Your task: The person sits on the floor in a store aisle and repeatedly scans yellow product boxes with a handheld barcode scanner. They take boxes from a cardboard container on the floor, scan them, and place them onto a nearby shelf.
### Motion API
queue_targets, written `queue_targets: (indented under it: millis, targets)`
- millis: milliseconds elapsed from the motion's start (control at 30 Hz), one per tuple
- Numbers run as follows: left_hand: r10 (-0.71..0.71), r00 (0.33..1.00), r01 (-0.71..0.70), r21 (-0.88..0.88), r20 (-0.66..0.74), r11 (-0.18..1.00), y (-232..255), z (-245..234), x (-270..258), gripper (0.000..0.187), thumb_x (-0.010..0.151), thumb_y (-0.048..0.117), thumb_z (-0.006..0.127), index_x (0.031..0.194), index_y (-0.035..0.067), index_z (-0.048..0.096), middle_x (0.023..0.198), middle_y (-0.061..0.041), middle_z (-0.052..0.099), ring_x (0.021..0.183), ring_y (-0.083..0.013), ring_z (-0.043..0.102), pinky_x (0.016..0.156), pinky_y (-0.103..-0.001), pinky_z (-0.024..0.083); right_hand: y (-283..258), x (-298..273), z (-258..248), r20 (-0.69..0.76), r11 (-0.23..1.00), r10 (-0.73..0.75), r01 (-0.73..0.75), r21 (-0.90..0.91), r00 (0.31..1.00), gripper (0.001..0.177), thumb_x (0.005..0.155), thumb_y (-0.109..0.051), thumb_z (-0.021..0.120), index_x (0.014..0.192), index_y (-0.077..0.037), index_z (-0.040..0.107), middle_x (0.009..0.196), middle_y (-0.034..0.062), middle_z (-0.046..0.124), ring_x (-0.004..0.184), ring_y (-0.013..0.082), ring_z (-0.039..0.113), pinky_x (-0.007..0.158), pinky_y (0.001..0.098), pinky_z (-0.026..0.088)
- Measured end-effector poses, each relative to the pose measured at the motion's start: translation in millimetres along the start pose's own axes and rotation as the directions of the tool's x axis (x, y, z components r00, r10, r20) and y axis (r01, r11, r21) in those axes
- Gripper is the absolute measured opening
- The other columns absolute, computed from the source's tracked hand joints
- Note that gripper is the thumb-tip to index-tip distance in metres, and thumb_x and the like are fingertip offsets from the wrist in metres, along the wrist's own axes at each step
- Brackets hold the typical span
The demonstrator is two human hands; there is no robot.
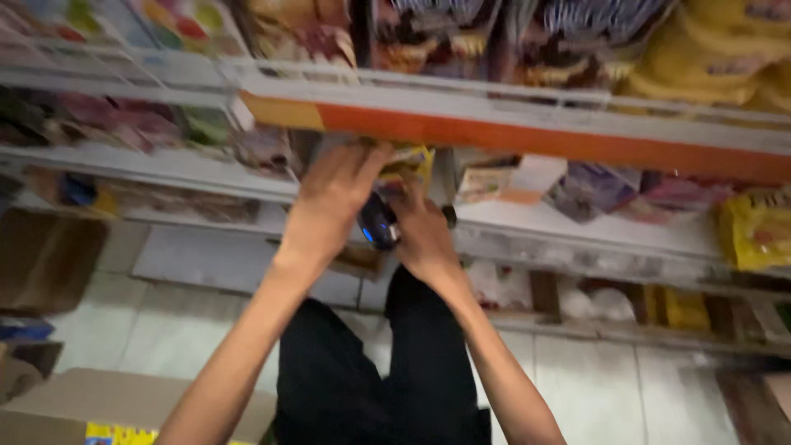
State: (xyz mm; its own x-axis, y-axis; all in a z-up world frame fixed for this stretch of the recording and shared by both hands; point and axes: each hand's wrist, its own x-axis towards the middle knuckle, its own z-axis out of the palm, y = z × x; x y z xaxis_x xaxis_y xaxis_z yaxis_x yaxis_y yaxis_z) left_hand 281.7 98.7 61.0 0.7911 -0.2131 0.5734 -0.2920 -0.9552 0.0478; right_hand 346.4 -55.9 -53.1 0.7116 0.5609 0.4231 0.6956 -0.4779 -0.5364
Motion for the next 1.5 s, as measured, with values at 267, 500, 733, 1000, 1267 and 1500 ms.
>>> queue_targets:
  millis: [267, 500, 733, 1000, 1267, 1500]
  targets:
    - [0.072, 0.981, -0.050, 0.121, -0.182, 0.991, 6.4, 4.9, 4.4, 0.050, 0.083, -0.001, 0.063, 0.133, 0.003, 0.063, 0.117, -0.014, 0.067, 0.106, -0.0331, 0.065, 0.096, -0.042, 0.054, -9.6, -8.3, -8.7, -0.011, 0.997, 0.032, -0.031, 0.071, 0.999, 0.057, 0.065, 0.009, 0.068, 0.121, -0.001, 0.063, 0.154, 0.0178, 0.041, 0.102, 0.0472, 0.063, 0.090, 0.0530, 0.051]
    - [0.000, 0.973, 0.044, 0.181, -0.232, 0.982, 12.3, 22.6, -4.5, 0.047, 0.091, 0.001, 0.064, 0.137, 0.009, 0.064, 0.117, -0.011, 0.068, 0.106, -0.0317, 0.065, 0.094, -0.041, 0.054, 4.3, -19.6, -0.5, -0.019, 0.997, 0.060, -0.059, 0.056, 0.998, 0.045, 0.070, 0.006, 0.070, 0.114, -0.004, 0.067, 0.156, 0.0171, 0.041, 0.098, 0.0480, 0.063, 0.090, 0.0539, 0.051]
    - [0.111, 0.956, -0.069, 0.159, -0.272, 0.985, 24.6, 9.8, -1.1, 0.051, 0.087, 0.004, 0.065, 0.138, 0.005, 0.062, 0.117, -0.013, 0.067, 0.104, -0.0311, 0.064, 0.094, -0.041, 0.053, 0.7, -19.9, -2.7, -0.029, 0.999, 0.045, -0.046, -0.006, 0.999, 0.050, 0.071, 0.008, 0.067, 0.119, -0.006, 0.067, 0.158, 0.0130, 0.042, 0.095, 0.0461, 0.064, 0.087, 0.0550, 0.052]
    - [0.143, 0.956, -0.083, 0.232, -0.255, 0.969, 16.9, 8.0, -5.6, 0.048, 0.087, 0.002, 0.068, 0.135, 0.004, 0.064, 0.119, -0.011, 0.069, 0.101, -0.0272, 0.064, 0.093, -0.038, 0.054, 3.1, -20.7, -6.9, -0.058, 0.999, -0.045, 0.046, 0.011, 0.997, 0.041, 0.072, -0.001, 0.075, 0.112, -0.004, 0.067, 0.162, 0.0123, 0.036, 0.097, 0.0467, 0.066, 0.087, 0.0522, 0.054]
    - [0.174, 0.962, -0.128, 0.217, -0.209, 0.968, 14.0, 6.9, -0.1, 0.052, 0.080, 0.000, 0.069, 0.132, 0.005, 0.065, 0.113, -0.011, 0.068, 0.105, -0.0275, 0.066, 0.094, -0.037, 0.055, -4.9, -24.5, -15.2, -0.030, 0.999, -0.030, 0.031, 0.032, 0.999, 0.043, 0.075, -0.003, 0.077, 0.116, -0.001, 0.067, 0.163, 0.0119, 0.034, 0.099, 0.0472, 0.066, 0.088, 0.0531, 0.052]
    - [0.205, 0.971, -0.184, 0.171, -0.119, 0.968, -0.7, 15.1, -6.4, 0.044, 0.084, 0.000, 0.070, 0.128, 0.004, 0.065, 0.112, -0.010, 0.069, 0.105, -0.0259, 0.065, 0.092, -0.038, 0.049, -5.0, -26.4, -14.6, -0.029, 0.999, -0.043, 0.043, 0.010, 0.999, 0.046, 0.074, -0.004, 0.077, 0.118, -0.001, 0.065, 0.163, 0.0120, 0.031, 0.097, 0.0473, 0.066, 0.088, 0.0544, 0.052]
